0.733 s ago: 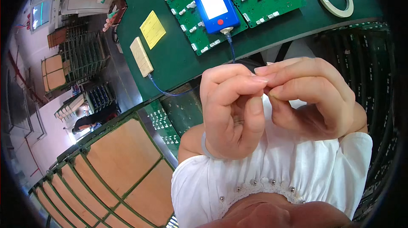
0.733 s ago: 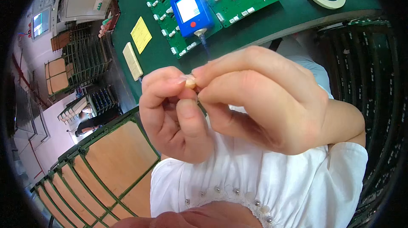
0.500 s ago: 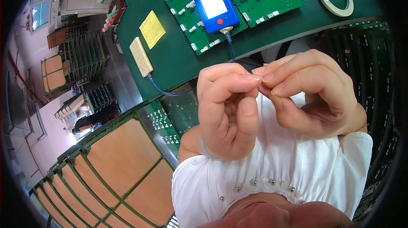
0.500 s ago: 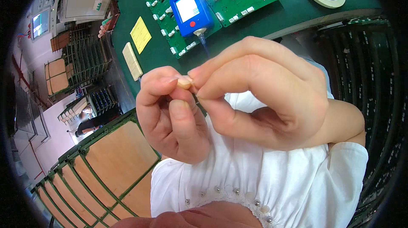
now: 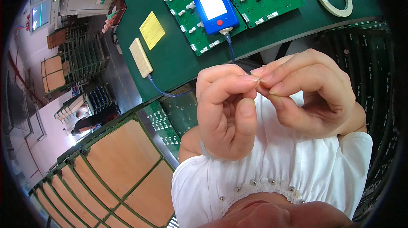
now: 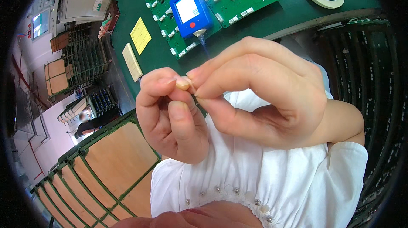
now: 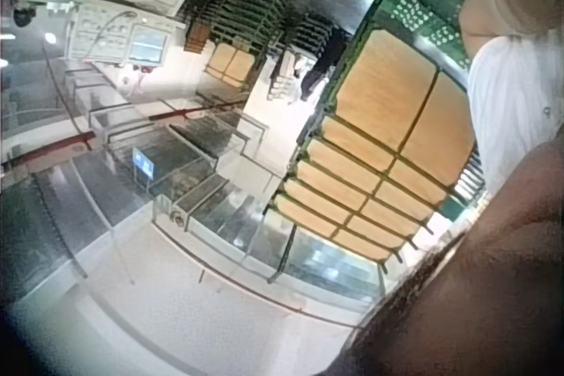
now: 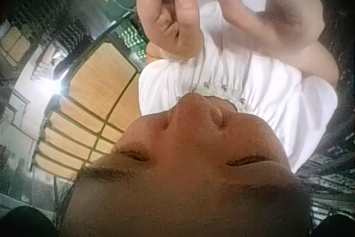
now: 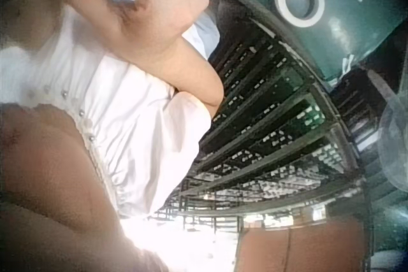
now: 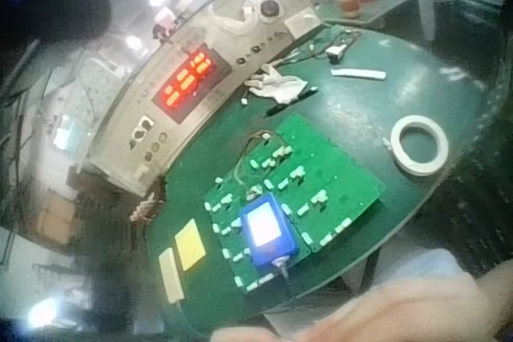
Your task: The person is testing printed circuit boards (PCBs) using a handheld electronic tester at a factory workbench.
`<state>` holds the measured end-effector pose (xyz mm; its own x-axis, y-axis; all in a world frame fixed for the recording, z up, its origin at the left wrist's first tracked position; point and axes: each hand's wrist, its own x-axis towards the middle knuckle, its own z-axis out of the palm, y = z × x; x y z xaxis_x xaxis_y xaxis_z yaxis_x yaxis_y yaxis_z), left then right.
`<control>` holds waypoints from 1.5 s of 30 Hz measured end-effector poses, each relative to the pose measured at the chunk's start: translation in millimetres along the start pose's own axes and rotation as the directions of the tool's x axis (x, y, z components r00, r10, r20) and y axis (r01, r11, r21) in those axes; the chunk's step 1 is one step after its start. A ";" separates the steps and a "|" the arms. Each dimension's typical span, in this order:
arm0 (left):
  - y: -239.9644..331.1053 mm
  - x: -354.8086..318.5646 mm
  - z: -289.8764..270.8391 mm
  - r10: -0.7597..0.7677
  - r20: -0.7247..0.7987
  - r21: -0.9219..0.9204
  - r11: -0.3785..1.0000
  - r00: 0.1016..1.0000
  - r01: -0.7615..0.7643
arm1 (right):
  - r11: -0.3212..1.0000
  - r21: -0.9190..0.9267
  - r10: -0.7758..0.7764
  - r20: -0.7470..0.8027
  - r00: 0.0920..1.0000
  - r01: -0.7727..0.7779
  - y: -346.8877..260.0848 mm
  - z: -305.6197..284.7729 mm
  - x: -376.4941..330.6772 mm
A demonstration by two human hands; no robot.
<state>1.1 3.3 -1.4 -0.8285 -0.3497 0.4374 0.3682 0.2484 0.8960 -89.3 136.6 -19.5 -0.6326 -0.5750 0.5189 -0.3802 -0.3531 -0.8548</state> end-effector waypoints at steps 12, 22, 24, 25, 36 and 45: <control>-0.6 1.1 -8.5 -0.138 0.095 -0.332 0.929 0.986 0.162 | 0.999 -0.042 -0.033 0.019 0.999 0.034 -3.4 -3.1 1.0; -5.3 4.2 -8.3 -0.108 0.184 -0.473 0.862 0.977 0.184 | 0.996 -0.030 -0.082 -0.016 0.997 0.081 -2.2 -0.3 0.5; -3.0 4.0 -6.9 -0.131 0.169 -0.465 0.863 0.977 0.197 | 0.996 -0.038 -0.083 -0.016 0.996 0.083 -2.7 -0.6 0.8; -2.2 4.0 -6.5 -0.154 0.154 -0.458 0.864 0.976 0.209 | 0.995 -0.047 -0.085 -0.015 0.996 0.084 -3.0 -0.7 0.9; -2.7 4.7 -6.3 -0.155 0.137 -0.466 0.861 0.978 0.202 | 0.995 -0.049 -0.084 -0.014 0.996 0.084 -4.1 0.0 0.8; -0.4 4.4 -5.6 -0.169 0.131 -0.453 0.866 0.977 0.211 | 0.995 -0.045 -0.086 -0.006 0.996 0.085 -4.5 -0.8 1.4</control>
<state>-0.3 -3.4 0.6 -0.9268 -0.2657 0.2654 0.3355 -0.2681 0.9031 -89.1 137.9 -14.9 -0.6015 -0.5383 0.5903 -0.4631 -0.3672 -0.8067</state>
